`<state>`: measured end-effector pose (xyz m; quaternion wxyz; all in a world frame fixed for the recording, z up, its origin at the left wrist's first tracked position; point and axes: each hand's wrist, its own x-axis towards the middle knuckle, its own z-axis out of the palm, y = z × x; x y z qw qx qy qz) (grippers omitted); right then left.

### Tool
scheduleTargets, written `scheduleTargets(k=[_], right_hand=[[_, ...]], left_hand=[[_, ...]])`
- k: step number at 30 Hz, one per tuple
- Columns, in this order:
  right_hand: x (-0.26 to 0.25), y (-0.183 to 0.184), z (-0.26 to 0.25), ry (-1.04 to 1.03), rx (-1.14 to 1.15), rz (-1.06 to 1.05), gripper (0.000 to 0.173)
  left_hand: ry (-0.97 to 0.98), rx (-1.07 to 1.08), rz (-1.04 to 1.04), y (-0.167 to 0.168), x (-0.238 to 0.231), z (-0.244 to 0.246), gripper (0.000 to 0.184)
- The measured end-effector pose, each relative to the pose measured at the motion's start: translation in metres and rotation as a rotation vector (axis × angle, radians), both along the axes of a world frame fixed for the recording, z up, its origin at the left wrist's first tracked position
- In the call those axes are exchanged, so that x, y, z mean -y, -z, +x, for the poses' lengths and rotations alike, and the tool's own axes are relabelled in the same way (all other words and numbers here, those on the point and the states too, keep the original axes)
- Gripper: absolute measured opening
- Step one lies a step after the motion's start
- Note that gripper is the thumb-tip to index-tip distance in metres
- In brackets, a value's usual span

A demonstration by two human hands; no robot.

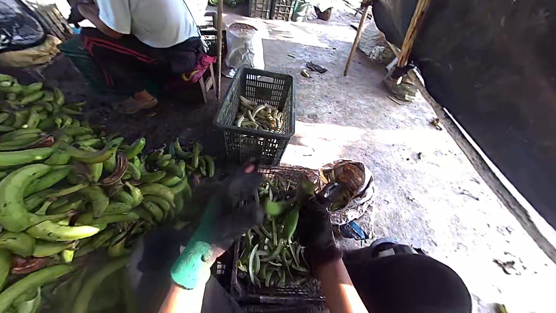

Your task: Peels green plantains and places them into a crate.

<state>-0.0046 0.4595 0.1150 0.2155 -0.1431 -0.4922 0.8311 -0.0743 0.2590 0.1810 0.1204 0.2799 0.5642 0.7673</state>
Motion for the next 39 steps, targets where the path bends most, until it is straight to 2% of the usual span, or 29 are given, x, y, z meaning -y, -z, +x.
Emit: scheduleTargets(k=[1, 2, 3, 6, 7, 10, 12, 14, 17, 18, 20, 22, 24, 26, 28, 30, 31, 33, 36, 39], right_hand=[[-0.003, 0.002, 0.0, 0.04, 0.061, 0.012, 0.024], [-0.005, 0.003, -0.001, 0.06, 0.119, 0.039, 0.026], [-0.004, 0.005, -0.003, 0.055, 0.17, 0.067, 0.027], [0.0, 0.014, -0.001, 0.021, 0.25, 0.163, 0.026], [-0.001, 0.018, 0.001, -0.003, 0.266, 0.224, 0.025], [-0.002, 0.02, 0.004, -0.025, 0.293, -0.04, 0.023], [-0.004, 0.012, 0.014, 0.024, 0.5, -0.011, 0.028], [0.001, 0.0, 0.031, 0.012, 0.597, 0.183, 0.046], [0.012, -0.013, 0.054, -0.185, 0.431, 0.498, 0.04], [0.015, -0.02, 0.054, -0.241, 0.444, 0.666, 0.041], [0.022, -0.042, 0.045, -0.207, 0.528, 1.042, 0.043], [0.031, -0.05, 0.04, -0.165, 0.626, 1.221, 0.047], [0.03, -0.027, 0.05, -0.499, 0.914, 1.065, 0.047], [0.025, 0.013, 0.065, -0.718, 0.921, 0.829, 0.042], [0.025, 0.026, 0.076, -0.704, 0.772, 0.522, 0.037], [0.022, 0.021, 0.071, -0.602, 0.621, 0.347, 0.041], [0.017, 0.013, 0.057, -0.522, 0.559, 0.346, 0.042], [0.014, -0.008, 0.04, -0.385, 0.451, 0.422, 0.04], [0.029, -0.022, 0.043, -0.355, 0.353, 0.645, 0.038], [0.04, -0.013, 0.054, -0.38, 0.385, 0.773, 0.042]], left_hand=[[-0.081, 0.014, -0.053, 0.01, -0.004, 0.005, 0.102], [-0.132, 0.078, -0.105, 0.019, -0.014, 0.012, 0.111], [-0.178, 0.161, -0.138, 0.026, -0.028, 0.02, 0.107], [-0.347, 0.316, -0.095, 0.049, -0.061, 0.027, 0.066], [-0.333, 0.319, -0.073, 0.054, -0.064, 0.023, 0.062], [-0.33, 0.298, -0.145, 0.07, -0.065, 0.017, 0.054], [-0.414, 0.309, -0.235, 0.075, -0.065, 0.018, 0.056], [-0.479, 0.329, -0.255, 0.076, -0.062, 0.016, 0.056], [-0.492, 0.251, -0.195, 0.081, -0.059, 0.013, 0.05], [-0.47, 0.188, -0.212, 0.084, -0.057, 0.014, 0.05], [-0.436, 0.09, -0.264, 0.09, -0.056, 0.015, 0.054], [-0.444, 0.056, -0.239, 0.09, -0.059, 0.019, 0.056], [-0.483, 0.073, -0.117, 0.08, -0.058, 0.03, 0.054], [-0.436, 0.044, 0.114, 0.059, -0.054, 0.02, 0.052], [-0.416, 0.162, 0.204, 0.049, -0.048, -0.001, 0.054], [-0.371, 0.382, 0.363, 0.06, -0.041, -0.014, 0.042], [-0.348, 0.431, 0.454, 0.065, -0.042, -0.021, 0.035], [-0.442, 0.46, 0.43, 0.065, -0.048, -0.023, 0.022], [-0.596, 0.432, 0.295, 0.055, -0.053, -0.014, 0.019], [-0.608, 0.436, 0.274, 0.053, -0.056, -0.01, 0.022]])
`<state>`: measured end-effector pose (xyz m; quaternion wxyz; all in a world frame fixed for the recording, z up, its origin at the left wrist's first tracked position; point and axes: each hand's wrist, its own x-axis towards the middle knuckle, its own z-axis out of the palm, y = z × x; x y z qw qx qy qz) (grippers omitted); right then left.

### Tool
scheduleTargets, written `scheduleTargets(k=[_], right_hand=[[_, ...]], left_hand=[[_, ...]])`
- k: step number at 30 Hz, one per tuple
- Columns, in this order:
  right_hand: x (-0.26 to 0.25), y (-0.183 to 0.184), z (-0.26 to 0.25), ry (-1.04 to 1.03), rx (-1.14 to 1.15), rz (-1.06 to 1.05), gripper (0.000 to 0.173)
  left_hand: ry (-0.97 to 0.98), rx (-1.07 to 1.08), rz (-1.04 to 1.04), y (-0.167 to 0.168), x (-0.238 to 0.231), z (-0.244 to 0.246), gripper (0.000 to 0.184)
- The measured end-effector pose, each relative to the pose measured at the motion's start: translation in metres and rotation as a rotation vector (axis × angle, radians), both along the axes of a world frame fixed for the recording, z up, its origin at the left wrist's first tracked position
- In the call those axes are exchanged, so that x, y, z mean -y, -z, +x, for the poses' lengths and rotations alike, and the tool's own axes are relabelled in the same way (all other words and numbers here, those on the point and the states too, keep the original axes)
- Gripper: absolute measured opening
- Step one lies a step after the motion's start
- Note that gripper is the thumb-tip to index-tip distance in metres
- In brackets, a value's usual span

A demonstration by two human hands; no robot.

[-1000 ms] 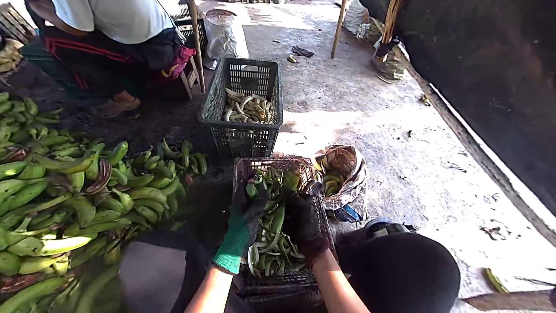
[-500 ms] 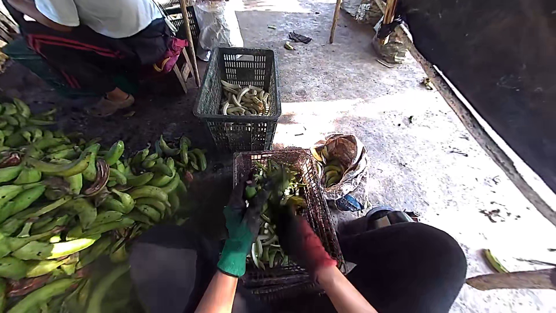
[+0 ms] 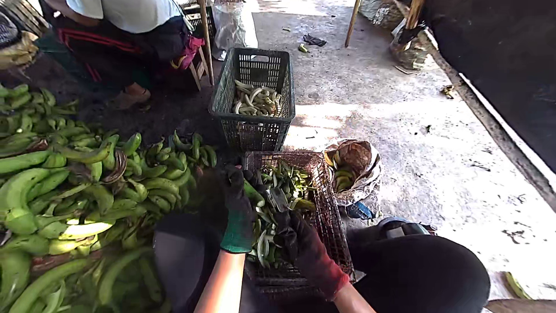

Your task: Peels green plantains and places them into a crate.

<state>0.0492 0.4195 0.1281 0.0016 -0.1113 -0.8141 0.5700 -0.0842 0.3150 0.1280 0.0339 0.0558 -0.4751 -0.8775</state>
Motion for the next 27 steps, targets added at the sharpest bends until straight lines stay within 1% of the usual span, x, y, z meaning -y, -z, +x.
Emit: scheduleTargets(k=[3, 5, 7, 8, 9, 10, 11, 12, 13, 15, 17, 18, 20, 22, 23, 27], right_hand=[[0.003, 0.007, 0.003, -0.013, 0.052, 0.094, 0.049], [0.003, 0.004, 0.0, -0.038, 0.117, 0.174, 0.048], [0.006, 0.002, -0.005, -0.086, 0.225, 0.309, 0.047], [0.012, 0.004, -0.007, -0.09, 0.238, 0.422, 0.046], [0.019, 0.012, -0.007, -0.054, 0.147, 0.56, 0.047], [0.025, 0.024, -0.007, 0.003, 0.006, 0.673, 0.048], [0.028, 0.033, -0.006, 0.037, -0.083, 0.719, 0.048], [0.028, 0.032, -0.006, 0.021, -0.074, 0.685, 0.047], [0.025, 0.028, -0.007, -0.028, -0.006, 0.571, 0.045], [0.011, 0.018, -0.009, -0.115, 0.117, 0.273, 0.044], [0.003, 0.014, -0.007, -0.102, 0.075, 0.072, 0.045], [0.002, 0.013, -0.005, -0.075, 0.022, 0.015, 0.046], [0.002, 0.011, -0.001, -0.02, -0.087, 0.004, 0.045], [0.003, 0.01, 0.002, 0.009, -0.145, 0.061, 0.051], [0.004, 0.011, 0.002, 0.011, -0.156, 0.097, 0.053], [0.005, 0.007, 0.003, 0.013, -0.101, 0.265, 0.052]], left_hand=[[-0.01, -0.005, 0.0, -0.001, -0.004, 0.0, 0.014], [0.013, 0.0, -0.018, -0.001, -0.005, 0.001, 0.014], [0.093, 0.034, 0.026, 0.0, -0.006, 0.005, 0.017], [0.112, 0.072, 0.037, -0.002, -0.008, 0.01, 0.019], [0.114, 0.119, 0.027, -0.005, -0.01, 0.014, 0.021], [0.094, 0.157, 0.006, -0.007, -0.011, 0.016, 0.022], [0.071, 0.173, -0.029, -0.006, -0.011, 0.018, 0.023], [0.052, 0.196, -0.046, -0.007, -0.01, 0.018, 0.024], [0.051, 0.213, -0.054, -0.009, -0.008, 0.016, 0.022], [0.075, 0.191, -0.036, -0.008, 0.001, 0.01, 0.02], [0.101, 0.12, -0.011, -0.007, 0.008, 0.005, 0.022], [0.071, 0.118, 0.003, -0.009, 0.006, 0.004, 0.018], [0.016, 0.162, 0.103, -0.009, 0.003, 0.0, 0.016], [0.009, 0.173, 0.174, -0.006, 0.005, -0.001, 0.016], [0.018, 0.155, 0.171, -0.004, 0.006, -0.001, 0.017], [0.002, 0.128, 0.076, -0.004, 0.006, 0.002, 0.016]])
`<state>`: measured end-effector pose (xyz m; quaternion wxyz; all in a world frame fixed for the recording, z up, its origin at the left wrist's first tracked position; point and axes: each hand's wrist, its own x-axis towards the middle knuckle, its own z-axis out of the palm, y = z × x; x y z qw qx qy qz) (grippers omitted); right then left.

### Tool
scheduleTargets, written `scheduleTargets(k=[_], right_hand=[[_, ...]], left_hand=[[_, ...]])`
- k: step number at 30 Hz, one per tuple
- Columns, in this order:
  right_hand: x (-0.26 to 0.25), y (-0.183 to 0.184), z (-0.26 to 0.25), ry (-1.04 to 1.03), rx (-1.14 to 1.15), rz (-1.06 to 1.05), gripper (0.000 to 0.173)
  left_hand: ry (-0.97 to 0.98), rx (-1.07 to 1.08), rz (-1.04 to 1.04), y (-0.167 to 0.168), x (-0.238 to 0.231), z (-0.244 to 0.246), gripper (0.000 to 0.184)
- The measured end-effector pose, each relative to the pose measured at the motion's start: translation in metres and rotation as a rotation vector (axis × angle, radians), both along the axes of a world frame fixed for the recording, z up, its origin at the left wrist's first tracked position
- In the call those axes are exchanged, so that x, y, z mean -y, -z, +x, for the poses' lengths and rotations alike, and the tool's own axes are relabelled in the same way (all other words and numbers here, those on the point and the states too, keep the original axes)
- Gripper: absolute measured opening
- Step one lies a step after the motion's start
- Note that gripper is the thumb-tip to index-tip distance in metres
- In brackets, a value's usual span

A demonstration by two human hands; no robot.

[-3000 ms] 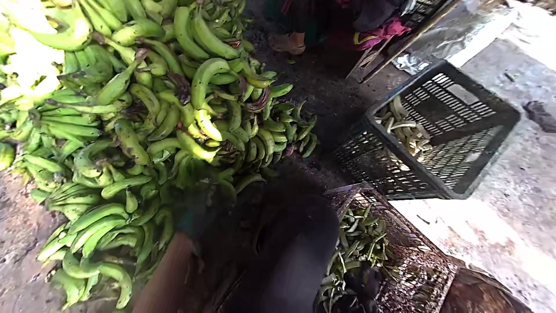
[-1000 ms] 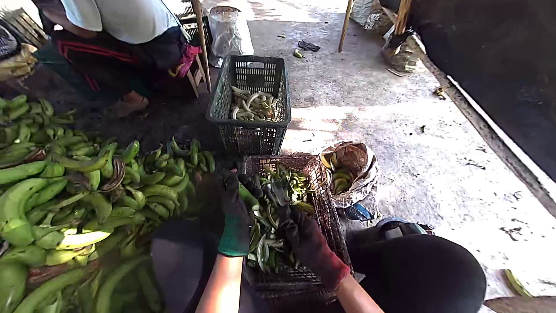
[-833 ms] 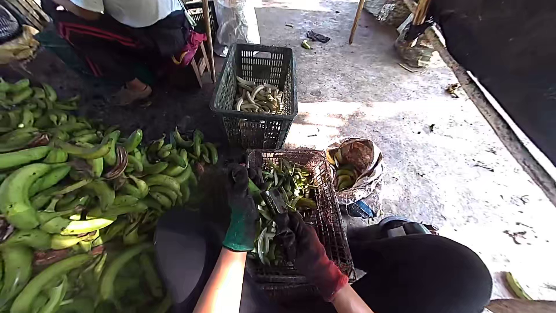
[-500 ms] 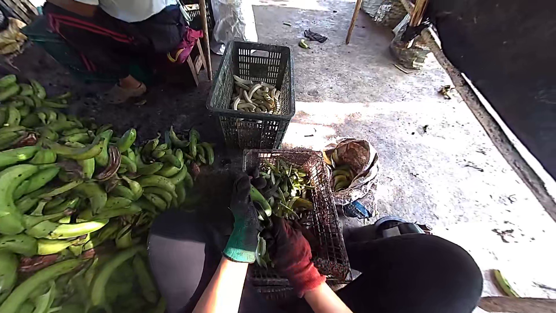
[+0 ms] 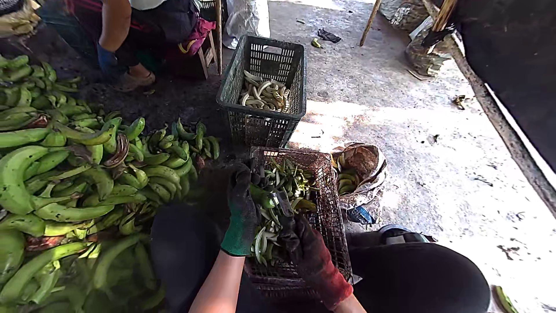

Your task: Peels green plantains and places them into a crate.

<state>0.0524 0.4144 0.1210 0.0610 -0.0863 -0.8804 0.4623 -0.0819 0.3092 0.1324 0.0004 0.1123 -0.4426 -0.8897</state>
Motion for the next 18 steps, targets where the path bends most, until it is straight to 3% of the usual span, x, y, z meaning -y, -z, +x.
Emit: scheduleTargets(k=[5, 14, 18], right_hand=[[0.0, -0.003, 0.004, 0.011, -0.078, 0.009, 0.052], [-0.001, -0.002, -0.001, -0.042, 0.184, -0.024, 0.044], [0.005, 0.005, -0.008, -0.055, 0.247, -0.025, 0.039]], left_hand=[[0.001, 0.002, -0.001, -0.002, 0.001, -0.001, 0.018], [0.053, -0.017, -0.01, 0.007, 0.003, 0.001, 0.018], [0.097, 0.013, -0.165, 0.005, 0.0, 0.009, 0.018]])
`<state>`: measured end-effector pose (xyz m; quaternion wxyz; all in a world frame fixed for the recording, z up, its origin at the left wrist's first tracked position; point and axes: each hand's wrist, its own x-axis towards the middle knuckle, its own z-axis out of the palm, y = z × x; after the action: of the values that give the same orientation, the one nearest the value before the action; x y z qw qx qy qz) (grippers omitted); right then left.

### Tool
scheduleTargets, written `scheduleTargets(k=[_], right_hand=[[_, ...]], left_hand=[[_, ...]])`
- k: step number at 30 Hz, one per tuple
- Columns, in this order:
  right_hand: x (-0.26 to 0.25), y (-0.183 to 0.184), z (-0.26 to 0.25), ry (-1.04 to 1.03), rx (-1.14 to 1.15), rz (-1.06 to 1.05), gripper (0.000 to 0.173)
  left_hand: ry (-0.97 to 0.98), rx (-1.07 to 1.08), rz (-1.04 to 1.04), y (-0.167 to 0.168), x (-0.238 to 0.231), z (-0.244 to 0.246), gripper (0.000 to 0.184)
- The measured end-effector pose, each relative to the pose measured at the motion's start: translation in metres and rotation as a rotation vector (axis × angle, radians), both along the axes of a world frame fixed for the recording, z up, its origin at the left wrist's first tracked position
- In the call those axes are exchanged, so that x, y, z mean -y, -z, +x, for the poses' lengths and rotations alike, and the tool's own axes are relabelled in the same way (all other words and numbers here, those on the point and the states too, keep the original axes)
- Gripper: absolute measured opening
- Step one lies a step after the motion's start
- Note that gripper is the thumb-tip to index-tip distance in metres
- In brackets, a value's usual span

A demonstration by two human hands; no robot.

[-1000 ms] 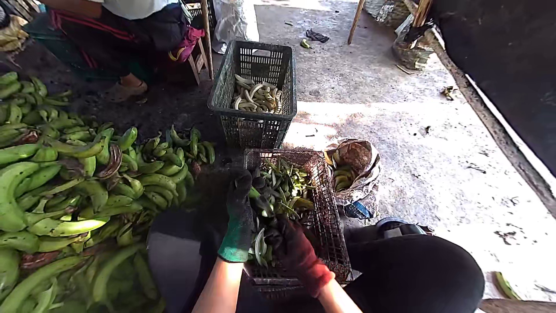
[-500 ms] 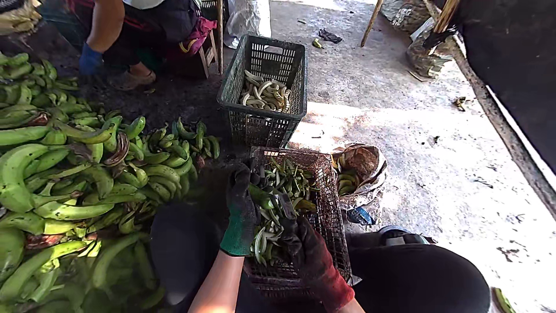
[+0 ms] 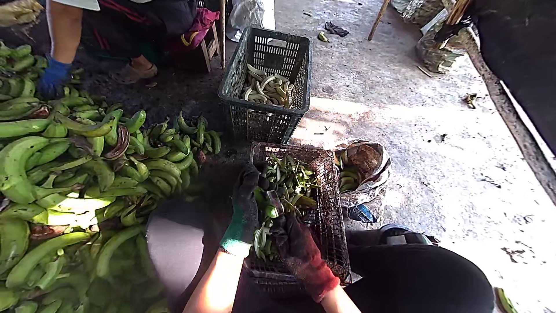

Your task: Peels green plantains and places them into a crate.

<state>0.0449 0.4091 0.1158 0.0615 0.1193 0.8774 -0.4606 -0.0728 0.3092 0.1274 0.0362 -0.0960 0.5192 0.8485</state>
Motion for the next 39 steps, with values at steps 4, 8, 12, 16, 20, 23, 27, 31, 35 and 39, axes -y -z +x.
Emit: scheduleTargets(k=[4, 8, 12, 16, 20, 23, 27, 31, 35, 39], right_hand=[[-0.004, 0.01, -0.001, -0.041, 0.006, -0.023, 0.04], [-0.01, 0.009, -0.012, -0.116, 0.099, 0.162, 0.035], [-0.014, 0.007, -0.024, -0.188, 0.242, 0.195, 0.035], [-0.025, -0.003, -0.03, -0.12, 0.183, 0.058, 0.039], [-0.083, -0.031, -0.034, -0.047, 0.134, -0.241, 0.029], [-0.144, -0.046, -0.038, 0.146, 0.12, -0.428, 0.031], [-0.234, -0.037, -0.027, 0.467, 0.215, -0.04, 0.04], [-0.246, -0.045, -0.006, 0.713, 0.076, -0.115, 0.034], [-0.217, -0.035, -0.011, 0.625, 0.013, -0.165, 0.039], [-0.18, -0.024, -0.027, 0.301, 0.028, -0.267, 0.034]], left_hand=[[0.139, 0.095, -0.002, 0.003, 0.003, 0.003, 0.026], [0.227, 0.286, 0.267, 0.02, -0.008, 0.009, 0.038], [0.291, 0.269, 0.261, 0.023, -0.007, 0.015, 0.038], [0.453, 0.065, 0.205, 0.024, -0.006, 0.013, 0.023], [0.616, 0.074, 0.397, 0.006, -0.046, -0.001, 0.023], [0.711, 0.105, 0.319, 0.001, -0.123, -0.023, 0.037], [0.659, 0.132, -0.517, 0.0, -0.194, -0.036, 0.071], [0.508, 0.052, -0.168, 0.002, -0.135, -0.056, 0.045], [0.071, -0.308, -0.007, -0.046, 0.055, -0.047, 0.033], [-0.476, -0.267, -0.49, -0.014, 0.241, -0.005, 0.037]])
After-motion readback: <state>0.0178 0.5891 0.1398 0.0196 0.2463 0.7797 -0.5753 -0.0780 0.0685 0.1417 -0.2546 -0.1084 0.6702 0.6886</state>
